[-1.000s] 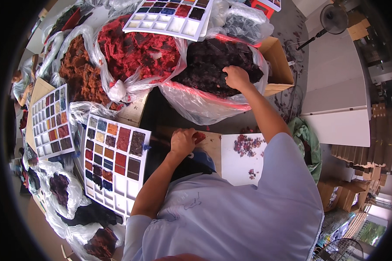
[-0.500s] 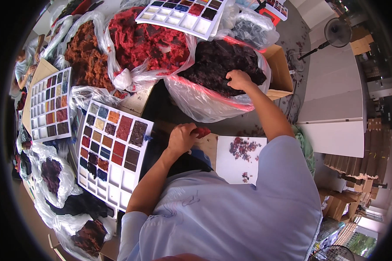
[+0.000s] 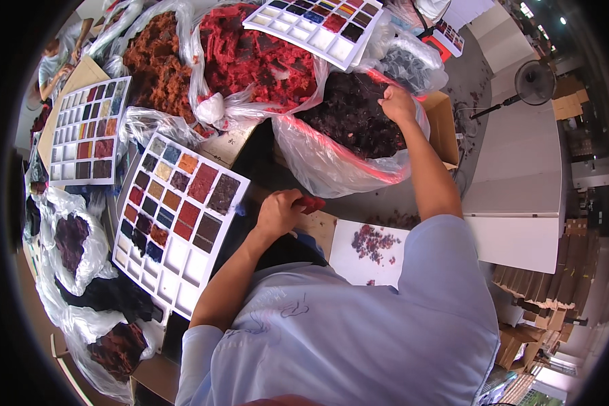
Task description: Organizing and placing fabric swatches into a white grid sample tray.
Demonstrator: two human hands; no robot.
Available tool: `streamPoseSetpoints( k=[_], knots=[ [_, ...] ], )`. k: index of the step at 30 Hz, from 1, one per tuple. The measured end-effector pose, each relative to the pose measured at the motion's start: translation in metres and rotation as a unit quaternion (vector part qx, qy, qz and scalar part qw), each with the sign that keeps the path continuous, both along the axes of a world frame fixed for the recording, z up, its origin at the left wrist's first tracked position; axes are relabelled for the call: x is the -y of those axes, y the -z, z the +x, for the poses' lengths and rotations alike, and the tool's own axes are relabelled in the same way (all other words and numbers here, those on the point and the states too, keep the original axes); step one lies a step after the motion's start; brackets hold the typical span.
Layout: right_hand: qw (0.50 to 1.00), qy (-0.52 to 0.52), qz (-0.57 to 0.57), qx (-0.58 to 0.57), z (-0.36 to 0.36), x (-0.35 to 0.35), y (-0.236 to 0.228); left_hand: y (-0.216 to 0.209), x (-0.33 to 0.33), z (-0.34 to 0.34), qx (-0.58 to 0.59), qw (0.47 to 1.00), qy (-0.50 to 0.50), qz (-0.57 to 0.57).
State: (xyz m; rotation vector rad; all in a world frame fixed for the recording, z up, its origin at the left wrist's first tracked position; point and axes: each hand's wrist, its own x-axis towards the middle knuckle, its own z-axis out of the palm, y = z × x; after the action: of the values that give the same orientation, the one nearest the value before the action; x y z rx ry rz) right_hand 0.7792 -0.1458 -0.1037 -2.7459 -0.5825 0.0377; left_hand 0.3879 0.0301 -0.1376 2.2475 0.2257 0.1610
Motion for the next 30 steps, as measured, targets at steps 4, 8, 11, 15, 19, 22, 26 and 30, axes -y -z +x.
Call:
streamPoseSetpoints(
  k=[4, 8, 11, 15, 19, 22, 26, 30],
  knots=[
    [0.960, 0.159, 0.166, -0.160, 0.004, 0.013, -0.013, -0.007, 0.003, -0.005, 0.003, 1.000, -0.023, -0.015],
    [0.956, 0.170, 0.144, -0.192, -0.015, -0.005, -0.015, -0.018, -0.006, -0.028, -0.030, 0.997, -0.054, -0.052],
    [0.957, 0.104, 0.233, -0.141, -0.039, -0.004, -0.041, -0.035, 0.000, -0.037, -0.030, 0.992, -0.080, -0.088],
    [0.942, -0.003, 0.274, -0.195, -0.079, -0.015, -0.079, -0.066, -0.009, -0.063, 0.001, 0.958, -0.151, -0.245],
    [0.904, -0.192, 0.303, -0.233, -0.165, -0.059, -0.072, -0.087, -0.040, -0.132, 0.035, 0.878, -0.248, -0.408],
    [0.844, -0.429, 0.291, -0.135, -0.249, -0.104, -0.078, -0.101, -0.072, -0.206, 0.017, 0.842, -0.384, -0.379],
    [0.741, -0.607, 0.276, -0.076, -0.345, -0.145, -0.069, -0.100, -0.085, -0.281, 0.045, 0.781, -0.538, -0.313],
    [0.623, -0.754, 0.210, 0.013, -0.415, -0.159, -0.050, -0.086, -0.076, -0.299, 0.066, 0.733, -0.581, -0.347]
  ],
)
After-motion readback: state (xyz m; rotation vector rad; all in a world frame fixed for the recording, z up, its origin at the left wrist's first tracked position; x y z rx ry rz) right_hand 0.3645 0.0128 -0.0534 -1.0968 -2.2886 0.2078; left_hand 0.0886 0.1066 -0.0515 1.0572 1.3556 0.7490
